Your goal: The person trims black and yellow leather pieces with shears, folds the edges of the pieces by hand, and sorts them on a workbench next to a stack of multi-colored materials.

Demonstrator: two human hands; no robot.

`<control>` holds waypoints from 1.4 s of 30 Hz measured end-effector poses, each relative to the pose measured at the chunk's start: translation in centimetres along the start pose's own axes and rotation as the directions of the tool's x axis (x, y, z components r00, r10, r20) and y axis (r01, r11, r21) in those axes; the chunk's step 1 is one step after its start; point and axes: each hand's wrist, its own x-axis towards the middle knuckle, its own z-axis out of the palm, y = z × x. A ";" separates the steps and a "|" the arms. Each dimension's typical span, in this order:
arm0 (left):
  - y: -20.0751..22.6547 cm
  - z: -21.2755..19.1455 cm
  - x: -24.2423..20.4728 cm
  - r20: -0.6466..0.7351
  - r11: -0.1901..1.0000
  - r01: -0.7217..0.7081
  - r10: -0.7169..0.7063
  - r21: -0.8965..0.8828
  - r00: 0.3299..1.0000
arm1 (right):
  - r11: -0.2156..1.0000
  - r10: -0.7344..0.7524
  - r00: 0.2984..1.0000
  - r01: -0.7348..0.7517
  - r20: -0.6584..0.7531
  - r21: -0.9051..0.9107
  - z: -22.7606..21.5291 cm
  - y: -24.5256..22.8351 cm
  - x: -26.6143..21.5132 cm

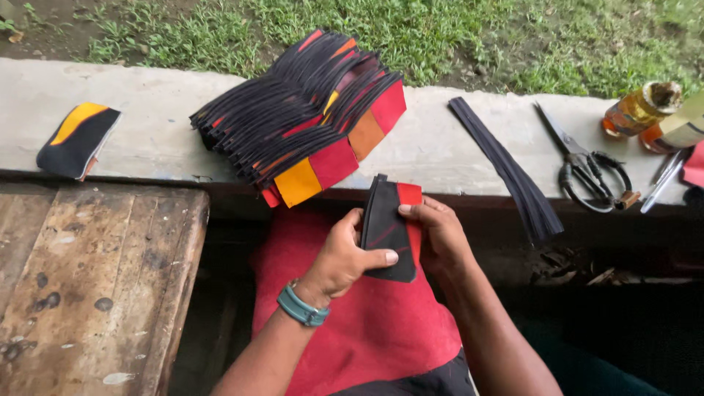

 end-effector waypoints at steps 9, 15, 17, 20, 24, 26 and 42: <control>0.6 -0.1 0.0 0.033 0.999 -0.001 0.000 0.046 0.999 | 0.999 0.033 0.997 -0.033 0.064 0.004 -1.0 0.1 0.6; 1.3 0.3 -0.1 0.073 0.999 0.024 -0.026 0.026 0.997 | 1.000 0.010 0.999 -0.009 0.049 -0.016 -1.2 -0.1 0.8; 1.6 0.3 0.1 0.063 0.993 -0.027 0.020 0.113 0.998 | 0.999 0.011 0.999 -0.009 0.047 -0.034 -1.0 -0.5 0.9; 1.7 0.1 0.2 0.039 0.946 -0.071 0.062 0.318 0.997 | 1.000 -0.011 0.995 0.011 0.101 0.005 -0.5 -0.7 0.8; 2.0 -0.4 0.1 0.084 0.846 -0.205 0.189 0.491 0.978 | 0.981 -0.144 0.985 0.155 0.097 -0.117 -0.2 -0.7 -0.5; 2.1 -0.3 -0.2 0.082 0.864 -0.173 0.153 0.472 0.985 | 0.922 -0.277 0.952 0.301 0.130 -0.244 -0.4 -0.3 -1.4; 3.3 -0.6 0.7 -0.069 0.934 -0.250 0.276 0.255 0.959 | 0.935 -0.226 0.955 0.268 0.195 -0.232 -1.0 1.2 -2.4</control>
